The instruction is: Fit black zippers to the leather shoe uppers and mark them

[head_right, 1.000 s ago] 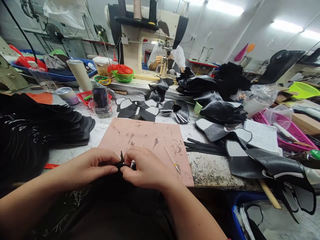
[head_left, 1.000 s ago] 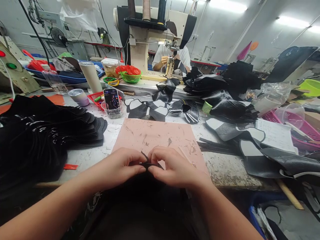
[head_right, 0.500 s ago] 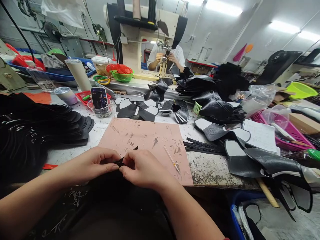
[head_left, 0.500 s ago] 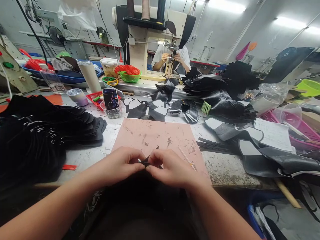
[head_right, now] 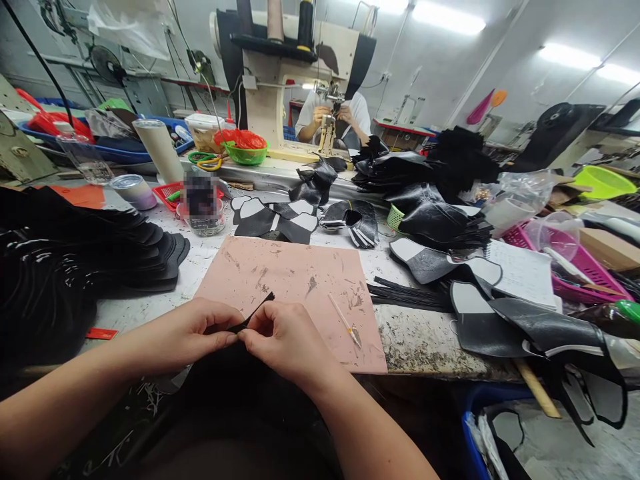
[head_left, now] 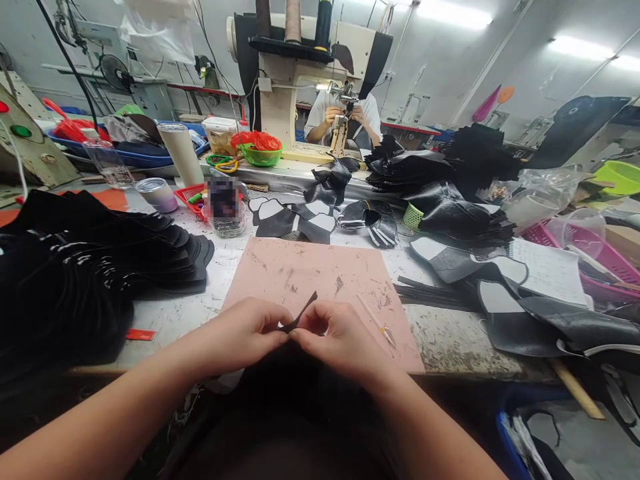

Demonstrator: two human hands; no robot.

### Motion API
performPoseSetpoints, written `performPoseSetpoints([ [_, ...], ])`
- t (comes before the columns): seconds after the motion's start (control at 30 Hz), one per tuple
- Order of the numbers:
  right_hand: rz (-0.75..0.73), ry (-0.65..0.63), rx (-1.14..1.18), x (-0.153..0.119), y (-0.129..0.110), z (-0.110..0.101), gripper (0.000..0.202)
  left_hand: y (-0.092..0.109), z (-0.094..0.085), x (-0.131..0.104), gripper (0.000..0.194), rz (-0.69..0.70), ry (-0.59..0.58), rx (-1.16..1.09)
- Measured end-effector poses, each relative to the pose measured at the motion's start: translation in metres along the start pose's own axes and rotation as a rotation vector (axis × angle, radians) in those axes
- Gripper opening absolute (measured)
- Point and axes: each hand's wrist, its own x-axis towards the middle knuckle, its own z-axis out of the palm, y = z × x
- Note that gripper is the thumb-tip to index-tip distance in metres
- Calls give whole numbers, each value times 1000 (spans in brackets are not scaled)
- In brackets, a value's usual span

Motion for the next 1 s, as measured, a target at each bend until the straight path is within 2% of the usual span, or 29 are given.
performPoseSetpoints([
  [0.27, -6, 74, 6, 1, 0, 3, 13, 3, -2, -5, 17, 14, -4, -45],
  [0.33, 25, 96, 58, 2, 0, 2, 14, 4, -2, -8, 16, 49, 2, -70],
  [0.4, 27, 72, 119, 2, 0, 1, 22, 5, 0, -13, 16, 96, 27, -93],
  [0.43, 3, 53, 128, 1, 0, 2, 23, 6, 1, -15, 16, 105, 54, -86],
  [0.5, -90, 64, 76, 0, 1, 5, 11, 8, 5, -20, 17, 75, 122, -16],
  [0.53, -152, 102, 21, -2, 0, 8, 5, 9, 7, -23, 17, 51, 154, 36],
  [0.67, -418, 291, -257, -7, -4, 19, 11, 13, 11, -31, 18, 22, 243, 219],
  [0.77, -559, 339, -357, -10, -7, 14, 10, 12, 9, -37, 20, 54, 301, 235],
  [0.83, -540, 298, -345, -9, -6, 5, 12, 10, 5, -42, 21, 99, 365, 189],
  [0.93, -320, 111, -307, -6, 0, -7, 48, 7, -1, -51, 22, 165, 497, 130],
  [0.97, -255, 27, -290, -4, 3, -8, 49, 5, -1, -53, 23, 181, 529, 115],
  [1.0, -214, -49, -273, -4, 5, -7, 40, 4, -1, -56, 23, 196, 550, 97],
])
